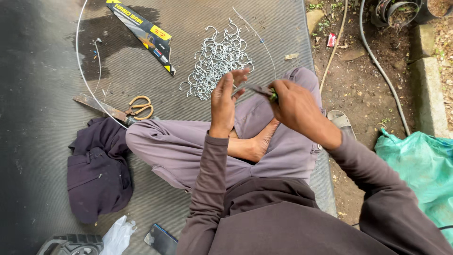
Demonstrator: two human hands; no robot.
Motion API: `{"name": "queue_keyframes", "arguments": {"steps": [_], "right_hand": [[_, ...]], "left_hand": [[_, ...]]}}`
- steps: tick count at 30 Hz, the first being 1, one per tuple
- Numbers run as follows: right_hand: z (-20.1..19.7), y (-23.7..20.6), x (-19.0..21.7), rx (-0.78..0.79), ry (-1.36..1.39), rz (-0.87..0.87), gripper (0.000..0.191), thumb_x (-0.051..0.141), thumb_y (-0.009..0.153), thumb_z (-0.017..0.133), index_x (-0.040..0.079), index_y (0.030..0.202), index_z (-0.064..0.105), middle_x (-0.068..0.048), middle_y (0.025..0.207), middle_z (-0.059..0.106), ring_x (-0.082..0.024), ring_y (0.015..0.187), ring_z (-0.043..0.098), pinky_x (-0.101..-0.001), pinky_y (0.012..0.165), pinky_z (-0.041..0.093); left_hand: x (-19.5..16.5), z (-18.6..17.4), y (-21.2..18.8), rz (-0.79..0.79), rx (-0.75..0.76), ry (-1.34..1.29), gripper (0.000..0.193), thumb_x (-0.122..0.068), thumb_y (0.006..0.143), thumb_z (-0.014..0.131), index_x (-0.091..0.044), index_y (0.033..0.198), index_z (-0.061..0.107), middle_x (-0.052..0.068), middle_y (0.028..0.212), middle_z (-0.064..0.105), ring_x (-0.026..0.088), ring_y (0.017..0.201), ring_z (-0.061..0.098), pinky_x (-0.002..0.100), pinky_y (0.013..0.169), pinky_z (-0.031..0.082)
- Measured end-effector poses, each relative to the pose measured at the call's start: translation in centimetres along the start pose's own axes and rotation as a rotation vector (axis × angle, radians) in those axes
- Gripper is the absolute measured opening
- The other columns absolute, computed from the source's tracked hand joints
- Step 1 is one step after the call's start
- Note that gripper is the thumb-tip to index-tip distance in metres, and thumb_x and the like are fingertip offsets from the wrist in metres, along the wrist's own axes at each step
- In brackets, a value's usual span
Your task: The person sits cross-legged on a mat and uses pliers to bend thin metal wire into small loops. They repeatedly pick up wire segments, bend them into a loop shape, and place the finished pieces into a growing pile on the mat.
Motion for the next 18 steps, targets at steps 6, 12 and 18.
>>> {"name": "queue_keyframes", "arguments": {"steps": [6,12,18], "right_hand": [[5.9,1.0,-0.6,0.067,1.022,0.185,0.017,0.017,0.101,0.073,0.003,0.111,0.070,0.003,0.082,0.061,-0.005,0.072,0.051,-0.0258,0.062,0.040],[6.4,1.4,-0.7,-0.018,1.055,0.216,0.011,0.013,0.101,0.071,0.003,0.101,0.066,0.003,0.078,0.060,-0.003,0.069,0.049,-0.0218,0.060,0.040],[4.3,1.3,0.0,-0.079,0.796,0.101,0.016,0.014,0.102,0.072,-0.001,0.102,0.065,-0.002,0.087,0.070,-0.006,0.084,0.062,-0.0254,0.074,0.051]], "left_hand": [[2.0,1.2,-1.5,0.087,0.085,-0.133,0.039,-0.034,0.113,0.053,-0.002,0.130,0.067,0.012,0.146,0.061,0.015,0.132,0.058,0.032,0.109,0.049],[-0.9,2.4,-2.6,0.104,0.236,-0.154,0.048,-0.029,0.107,0.061,0.002,0.144,0.058,0.015,0.141,0.061,0.020,0.129,0.057,0.036,0.112,0.046],[-3.6,1.3,-2.4,0.123,0.279,-0.118,0.055,-0.034,0.105,0.053,-0.005,0.150,0.041,0.012,0.140,0.061,0.018,0.124,0.062,0.035,0.105,0.052]]}}
Point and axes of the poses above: each hand's wrist, its own y-axis towards the middle knuckle, its own z-axis out of the palm, x = y × z, the point moved 7 cm from there along y, towards the middle knuckle
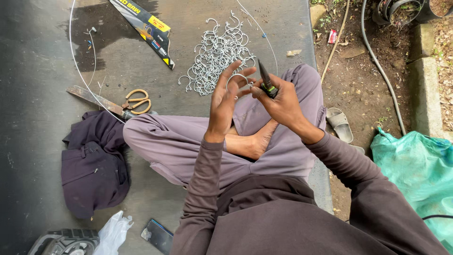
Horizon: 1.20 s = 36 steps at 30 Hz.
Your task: The person sits cross-legged on a mat and uses pliers to bend thin metal wire into small loops. They repeatedly pick up wire segments, bend them into a loop shape, and place the finished pieces into a growing pile on the mat.
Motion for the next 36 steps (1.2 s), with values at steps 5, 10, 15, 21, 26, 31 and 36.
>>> {"name": "queue_keyframes", "arguments": {"steps": [5,10,15,21,26,31,36], "right_hand": [[1.3,0.1,-0.8,0.086,-0.029,0.087,0.019,0.018,0.105,0.064,0.001,0.113,0.065,-0.002,0.091,0.071,-0.007,0.085,0.063,-0.0263,0.076,0.051],[2.2,-0.7,-2.0,0.141,-0.088,0.139,0.023,0.024,0.105,0.063,0.002,0.114,0.064,-0.012,0.091,0.068,-0.018,0.083,0.058,-0.0325,0.074,0.051],[2.7,-0.9,-1.8,0.148,-0.393,0.091,0.026,0.029,0.101,0.067,0.004,0.105,0.066,-0.018,0.083,0.071,-0.039,0.077,0.067,-0.0442,0.065,0.049],[2.8,-0.4,-1.0,0.127,-0.441,0.208,0.030,0.029,0.098,0.067,0.002,0.109,0.063,-0.020,0.070,0.065,-0.043,0.067,0.063,-0.0507,0.056,0.044],[2.9,-0.2,-0.2,0.135,-0.451,0.168,0.030,0.029,0.097,0.067,0.001,0.107,0.063,-0.022,0.070,0.065,-0.045,0.068,0.063,-0.0513,0.057,0.043],[3.3,-0.1,-0.4,0.131,-0.336,0.111,0.029,0.029,0.100,0.064,0.000,0.100,0.060,-0.017,0.077,0.072,-0.038,0.072,0.070,-0.0459,0.059,0.050],[3.2,0.0,-0.4,0.067,-0.445,0.066,0.033,0.029,0.100,0.068,-0.001,0.091,0.062,-0.021,0.066,0.064,-0.042,0.062,0.064,-0.0474,0.055,0.045]], "left_hand": [[0.2,-1.4,1.2,0.088,-0.248,0.091,0.043,-0.033,0.121,0.031,0.002,0.124,0.056,0.020,0.120,0.072,0.023,0.106,0.072,0.037,0.094,0.060],[-1.7,-2.9,1.1,0.227,-0.435,0.249,0.038,-0.030,0.116,0.029,-0.001,0.121,0.052,0.018,0.124,0.071,0.022,0.104,0.075,0.035,0.092,0.062],[-1.8,-2.6,1.1,0.237,-0.419,0.310,0.035,-0.026,0.117,0.030,0.000,0.119,0.053,0.019,0.125,0.071,0.023,0.104,0.076,0.035,0.092,0.062],[-1.4,-2.4,1.5,0.251,-0.407,0.354,0.034,-0.024,0.118,0.031,0.001,0.119,0.053,0.020,0.124,0.071,0.024,0.104,0.077,0.036,0.093,0.065],[-1.0,-2.1,1.6,0.195,-0.402,0.389,0.034,-0.025,0.117,0.032,0.001,0.118,0.055,0.021,0.124,0.072,0.025,0.104,0.077,0.035,0.089,0.065],[-0.9,-1.8,1.2,0.178,-0.405,0.447,0.038,-0.028,0.116,0.032,0.001,0.118,0.057,0.019,0.122,0.074,0.025,0.105,0.078,0.034,0.085,0.066],[-0.7,-1.9,1.2,0.147,-0.361,0.340,0.042,-0.031,0.116,0.032,0.003,0.115,0.058,0.019,0.119,0.074,0.026,0.105,0.078,0.035,0.087,0.066]]}}
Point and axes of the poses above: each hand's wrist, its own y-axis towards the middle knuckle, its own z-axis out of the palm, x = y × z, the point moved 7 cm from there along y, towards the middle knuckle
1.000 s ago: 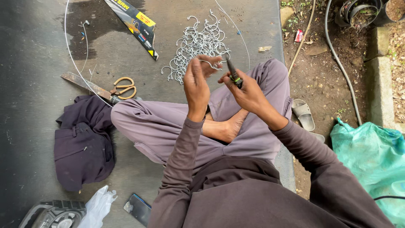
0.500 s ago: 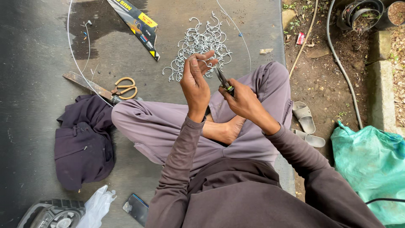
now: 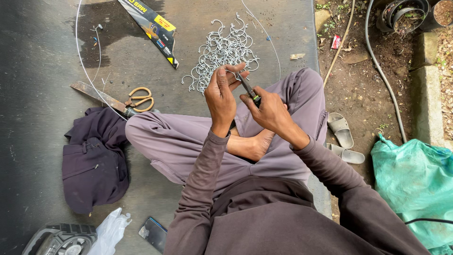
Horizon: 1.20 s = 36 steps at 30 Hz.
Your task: The person sits cross-legged on a mat and uses pliers to bend thin metal wire into small loops. They repeatedly pick up wire segments, bend them into a loop shape, and place the finished pieces into a growing pile on the mat.
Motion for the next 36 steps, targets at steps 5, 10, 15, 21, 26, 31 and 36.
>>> {"name": "queue_keyframes", "arguments": {"steps": [5,10,15,21,26,31,36], "right_hand": [[-0.2,-0.3,-0.5,0.054,-0.026,0.058,0.028,0.029,0.098,0.068,0.001,0.093,0.069,-0.023,0.054,0.054,-0.044,0.049,0.052,-0.0465,0.047,0.039],[-0.3,-0.1,-0.8,0.079,-0.010,-0.006,0.031,0.028,0.100,0.073,-0.002,0.094,0.066,-0.021,0.061,0.053,-0.044,0.056,0.047,-0.0456,0.052,0.040],[-1.5,-0.2,0.2,-0.186,-0.113,-0.298,0.026,0.019,0.097,0.075,0.002,0.113,0.063,-0.016,0.095,0.068,-0.038,0.092,0.064,-0.0470,0.076,0.050],[-1.5,-1.0,-0.5,-0.275,-0.123,-0.350,0.038,0.002,0.090,0.076,0.001,0.122,0.056,-0.018,0.117,0.064,-0.040,0.109,0.062,-0.0460,0.092,0.051],[-1.7,-0.8,-0.5,-0.296,-0.180,-0.371,0.048,-0.005,0.084,0.077,0.000,0.125,0.053,-0.018,0.123,0.061,-0.039,0.118,0.060,-0.0452,0.100,0.050],[-1.7,-0.8,0.0,-0.316,-0.223,-0.408,0.050,-0.005,0.083,0.077,-0.001,0.126,0.052,-0.018,0.125,0.060,-0.039,0.121,0.058,-0.0456,0.104,0.049],[-2.0,-0.9,0.7,-0.338,-0.229,-0.416,0.049,-0.005,0.084,0.076,-0.001,0.126,0.051,-0.018,0.126,0.059,-0.039,0.121,0.058,-0.0450,0.104,0.049]], "left_hand": [[-0.6,-0.4,-0.2,0.008,0.109,0.080,0.043,-0.031,0.116,0.035,0.004,0.110,0.060,0.020,0.110,0.077,0.027,0.102,0.079,0.036,0.085,0.063],[-0.5,-0.6,-0.1,-0.041,0.137,0.054,0.042,-0.031,0.115,0.033,0.002,0.111,0.057,0.020,0.111,0.076,0.026,0.103,0.078,0.036,0.086,0.067],[0.8,-0.5,-0.2,-0.195,0.093,-0.176,0.039,-0.033,0.115,0.033,-0.001,0.109,0.055,0.023,0.115,0.074,0.029,0.110,0.074,0.041,0.097,0.062],[0.9,-1.0,0.1,-0.249,0.076,-0.381,0.037,-0.033,0.114,0.035,-0.002,0.108,0.055,0.026,0.115,0.074,0.032,0.108,0.075,0.044,0.100,0.061],[0.9,-1.0,-0.2,-0.293,0.073,-0.332,0.038,-0.035,0.114,0.034,-0.004,0.108,0.055,0.026,0.116,0.074,0.030,0.108,0.075,0.039,0.097,0.059],[0.9,-0.8,-0.4,-0.318,0.070,-0.388,0.037,-0.034,0.114,0.036,-0.004,0.107,0.057,0.026,0.114,0.075,0.031,0.107,0.074,0.040,0.095,0.058],[1.2,-0.7,-0.5,-0.327,0.081,-0.400,0.036,-0.034,0.114,0.036,-0.005,0.107,0.056,0.026,0.114,0.075,0.029,0.108,0.074,0.040,0.095,0.058]]}}
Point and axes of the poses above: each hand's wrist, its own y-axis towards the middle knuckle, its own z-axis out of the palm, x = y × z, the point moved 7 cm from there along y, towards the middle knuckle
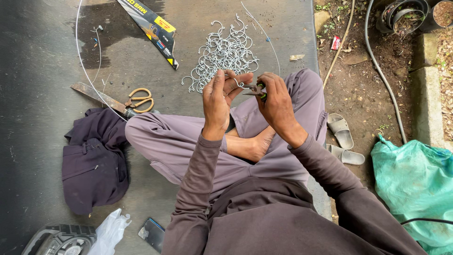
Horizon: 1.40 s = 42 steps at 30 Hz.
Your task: The person sits cross-legged on a mat and uses pliers to bend thin metal wire into small loops. They repeatedly pick up wire segments, bend them into a loop shape, and place the finished pieces into a growing pile on the mat.
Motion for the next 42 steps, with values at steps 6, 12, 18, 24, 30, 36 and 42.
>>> {"name": "queue_keyframes", "arguments": {"steps": [6,12,18,24,30,36,42], "right_hand": [[-1.2,0.5,0.8,-0.072,-0.181,-0.130,0.047,-0.002,0.079,0.079,0.001,0.117,0.052,-0.014,0.116,0.061,-0.034,0.112,0.060,-0.0499,0.102,0.046],[-0.4,-0.2,-0.1,-0.009,0.080,-0.114,0.040,-0.007,0.081,0.075,0.000,0.112,0.051,-0.015,0.102,0.059,-0.035,0.093,0.059,-0.0429,0.081,0.051],[0.0,-0.8,-0.4,-0.004,0.133,-0.097,0.036,-0.008,0.082,0.074,-0.001,0.109,0.052,-0.016,0.098,0.058,-0.035,0.089,0.060,-0.0425,0.078,0.051],[0.5,-1.0,-0.3,-0.068,0.034,-0.079,0.026,0.005,0.088,0.075,0.002,0.109,0.060,-0.012,0.101,0.066,-0.033,0.095,0.063,-0.0418,0.081,0.049],[5.1,-3.5,-3.8,0.290,1.048,0.724,0.030,0.027,0.110,0.060,-0.002,0.114,0.069,-0.004,0.090,0.067,-0.008,0.077,0.054,-0.0235,0.066,0.044],[5.6,-4.2,-2.5,0.341,1.290,0.958,0.031,0.031,0.104,0.053,0.004,0.113,0.065,-0.003,0.092,0.071,-0.006,0.074,0.056,-0.0217,0.058,0.041],[5.4,-3.3,-2.0,0.233,1.255,0.794,0.018,0.017,0.106,0.065,0.000,0.104,0.063,-0.002,0.085,0.059,-0.008,0.071,0.046,-0.0251,0.064,0.040]], "left_hand": [[0.4,0.0,-0.2,-0.060,0.055,-0.032,0.034,-0.032,0.111,0.039,-0.004,0.106,0.057,0.027,0.109,0.075,0.029,0.102,0.076,0.040,0.094,0.059],[0.8,0.6,-0.8,-0.120,0.143,-0.027,0.036,-0.031,0.113,0.038,-0.002,0.106,0.058,0.026,0.101,0.076,0.024,0.098,0.074,0.034,0.094,0.054],[0.7,0.9,-1.1,-0.125,0.189,-0.015,0.038,-0.031,0.115,0.039,-0.001,0.107,0.059,0.026,0.100,0.076,0.023,0.099,0.073,0.033,0.096,0.052],[-0.3,0.5,-0.2,-0.069,0.107,-0.010,0.037,-0.036,0.112,0.039,-0.005,0.108,0.060,0.022,0.107,0.075,0.024,0.102,0.074,0.038,0.097,0.055],[-4.2,0.2,0.2,0.174,0.249,0.412,0.052,-0.046,0.115,0.035,-0.004,0.118,0.066,0.016,0.123,0.075,0.020,0.120,0.070,0.038,0.109,0.053],[-3.8,0.8,-0.3,0.150,0.359,0.615,0.056,-0.048,0.114,0.036,-0.006,0.129,0.068,0.009,0.129,0.074,0.019,0.125,0.067,0.039,0.108,0.051],[-2.1,0.8,0.0,0.050,0.403,0.562,0.057,-0.048,0.113,0.038,-0.003,0.140,0.062,0.012,0.131,0.072,0.021,0.126,0.067,0.039,0.108,0.051]]}}
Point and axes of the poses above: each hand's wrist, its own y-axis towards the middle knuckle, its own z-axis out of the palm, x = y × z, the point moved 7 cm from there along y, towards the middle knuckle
